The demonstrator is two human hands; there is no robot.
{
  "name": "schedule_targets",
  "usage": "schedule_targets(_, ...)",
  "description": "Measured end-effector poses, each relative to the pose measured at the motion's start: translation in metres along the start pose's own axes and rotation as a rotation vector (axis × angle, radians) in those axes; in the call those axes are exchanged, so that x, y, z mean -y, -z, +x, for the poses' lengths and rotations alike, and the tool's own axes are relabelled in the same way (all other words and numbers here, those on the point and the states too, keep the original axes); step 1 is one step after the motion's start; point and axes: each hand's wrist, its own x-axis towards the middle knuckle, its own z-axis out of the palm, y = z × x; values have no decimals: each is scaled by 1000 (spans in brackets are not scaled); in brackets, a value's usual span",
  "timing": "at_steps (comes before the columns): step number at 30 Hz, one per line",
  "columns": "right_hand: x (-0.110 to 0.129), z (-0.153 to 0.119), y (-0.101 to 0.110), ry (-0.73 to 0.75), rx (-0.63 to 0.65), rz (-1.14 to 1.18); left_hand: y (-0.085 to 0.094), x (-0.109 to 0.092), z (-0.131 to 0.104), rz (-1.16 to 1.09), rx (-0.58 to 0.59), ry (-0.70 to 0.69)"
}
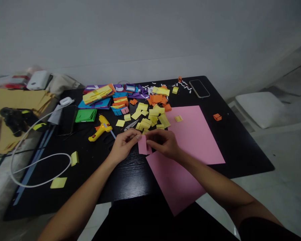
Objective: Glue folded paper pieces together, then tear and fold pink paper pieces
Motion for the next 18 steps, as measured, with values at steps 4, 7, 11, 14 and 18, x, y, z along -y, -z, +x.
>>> schedule_targets(4, 0, 0, -1, 7, -25, -42, -1, 1, 0, -9, -6, 3)
schedule_targets(7, -2, -1, -3, 18, -53, -72, -1, 1, 0, 16, -17, -9)
schedule_targets(11, -5, -2, -5, -6, -85, -50, -3, -1, -2, 72, -27, -30)
schedule_targets(14, -5, -2, -7, -35, -96, 13, -5, -1, -4, 133, -45, -76)
schedule_targets(18, -2, -1, -3, -44, -66, 49, -7, -1, -7, 212, -53, -155)
